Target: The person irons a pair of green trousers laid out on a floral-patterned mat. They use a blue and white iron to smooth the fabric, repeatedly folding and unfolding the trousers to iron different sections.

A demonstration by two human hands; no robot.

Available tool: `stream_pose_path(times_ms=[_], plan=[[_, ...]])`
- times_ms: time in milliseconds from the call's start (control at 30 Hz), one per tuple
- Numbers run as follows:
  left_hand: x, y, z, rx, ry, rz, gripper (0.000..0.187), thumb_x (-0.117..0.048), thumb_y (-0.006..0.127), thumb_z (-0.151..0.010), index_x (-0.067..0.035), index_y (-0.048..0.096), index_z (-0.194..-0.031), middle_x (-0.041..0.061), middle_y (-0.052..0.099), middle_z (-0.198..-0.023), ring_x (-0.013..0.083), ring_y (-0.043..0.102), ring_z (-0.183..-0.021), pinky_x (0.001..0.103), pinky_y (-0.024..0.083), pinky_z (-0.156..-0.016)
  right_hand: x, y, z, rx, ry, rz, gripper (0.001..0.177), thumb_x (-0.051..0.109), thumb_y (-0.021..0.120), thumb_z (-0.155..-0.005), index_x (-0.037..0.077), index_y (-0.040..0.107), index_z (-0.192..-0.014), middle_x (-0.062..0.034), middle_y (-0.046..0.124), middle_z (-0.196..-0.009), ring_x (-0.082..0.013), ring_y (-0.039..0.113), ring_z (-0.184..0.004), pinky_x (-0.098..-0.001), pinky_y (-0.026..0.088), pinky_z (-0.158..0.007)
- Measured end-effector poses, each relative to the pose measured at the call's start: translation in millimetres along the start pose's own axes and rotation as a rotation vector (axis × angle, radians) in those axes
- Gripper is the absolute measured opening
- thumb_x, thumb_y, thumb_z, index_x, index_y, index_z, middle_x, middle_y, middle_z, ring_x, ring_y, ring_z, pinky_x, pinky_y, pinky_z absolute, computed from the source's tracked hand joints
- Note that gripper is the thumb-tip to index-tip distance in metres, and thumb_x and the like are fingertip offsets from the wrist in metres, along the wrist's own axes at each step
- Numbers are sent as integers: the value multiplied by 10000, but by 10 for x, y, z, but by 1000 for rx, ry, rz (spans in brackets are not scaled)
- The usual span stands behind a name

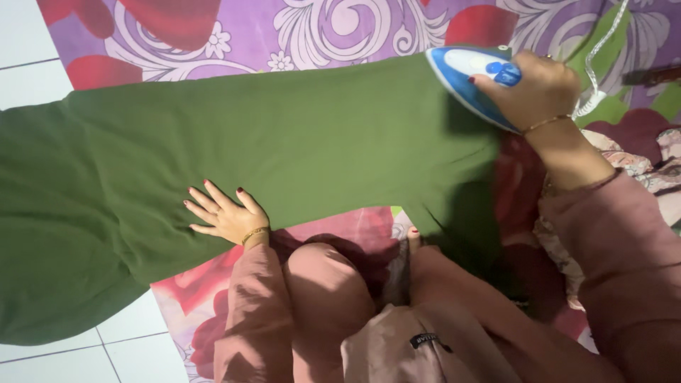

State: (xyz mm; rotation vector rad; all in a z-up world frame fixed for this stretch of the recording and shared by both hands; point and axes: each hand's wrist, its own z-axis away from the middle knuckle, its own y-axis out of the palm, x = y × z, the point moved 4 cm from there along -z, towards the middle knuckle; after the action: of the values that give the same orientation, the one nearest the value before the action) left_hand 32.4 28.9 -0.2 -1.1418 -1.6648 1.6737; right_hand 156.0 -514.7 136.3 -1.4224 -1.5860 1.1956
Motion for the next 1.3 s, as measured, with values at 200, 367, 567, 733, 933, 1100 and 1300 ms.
stream_pose_path(times_ms=[200, 367, 567, 733, 933, 1100, 1300], plan=[[6, 2, -18, 24, -11, 7, 734, -380, 579, -966, -80, 402, -1612, 187, 220, -1721, 400, 133, -1593, 717, 34, -1215, 826, -353, -500, 110, -184, -288, 551, 616, 799, -923, 67, 748, -909, -108, 712, -753, -241, 689, -634, -360, 546, -585], [3, -8, -25, 21, -12, 28, 738, -373, 585, -956, -85, 408, -1613, 183, 227, -1719, 398, 136, -1595, 713, 32, -1217, 1674, -217, -740, 221, -257, -430, 554, 614, 802, -861, 65, 736, -890, -139, 724, -768, -283, 714, -651, -396, 549, -590], [-10, -20, -32, 24, -21, 24, 739, -376, 594, -948, -88, 414, -1604, 179, 235, -1714, 402, 143, -1590, 714, 39, -1213, 2069, -22, -846, 290, -385, -469, 536, 590, 781, -827, 82, 715, -986, -150, 732, -839, -331, 714, -761, -437, 556, -680], [16, 7, -33, 12, -10, 19, 735, -375, 599, -950, -91, 420, -1604, 180, 236, -1717, 403, 147, -1592, 717, 41, -1213, 1802, 41, -871, 422, -393, -472, 538, 599, 785, -778, 107, 740, -991, -161, 720, -792, -349, 709, -702, -458, 546, -602], [21, 10, -25, 1, 6, 28, 733, -374, 595, -960, -86, 416, -1610, 189, 234, -1720, 410, 144, -1595, 718, 39, -1217, 1604, 85, -679, 362, -416, -450, 528, 622, 766, -819, 119, 740, -977, -155, 695, -742, -343, 701, -681, -460, 552, -627], [18, -14, -12, 21, -12, 44, 734, -374, 585, -962, -83, 410, -1613, 191, 232, -1719, 411, 144, -1591, 720, 40, -1211, 1341, 55, -571, 271, -383, -364, 565, 677, 762, -785, 131, 737, -926, -128, 695, -732, -328, 692, -648, -440, 545, -581], [51, 23, -6, 1, 4, 33, 730, -378, 588, -975, -90, 409, -1621, 184, 228, -1724, 407, 144, -1596, 723, 43, -1216, 940, 120, -455, 96, -248, -237, 591, 726, 734, -868, 140, 727, -947, -90, 670, -746, -280, 687, -687, -393, 557, -631]])
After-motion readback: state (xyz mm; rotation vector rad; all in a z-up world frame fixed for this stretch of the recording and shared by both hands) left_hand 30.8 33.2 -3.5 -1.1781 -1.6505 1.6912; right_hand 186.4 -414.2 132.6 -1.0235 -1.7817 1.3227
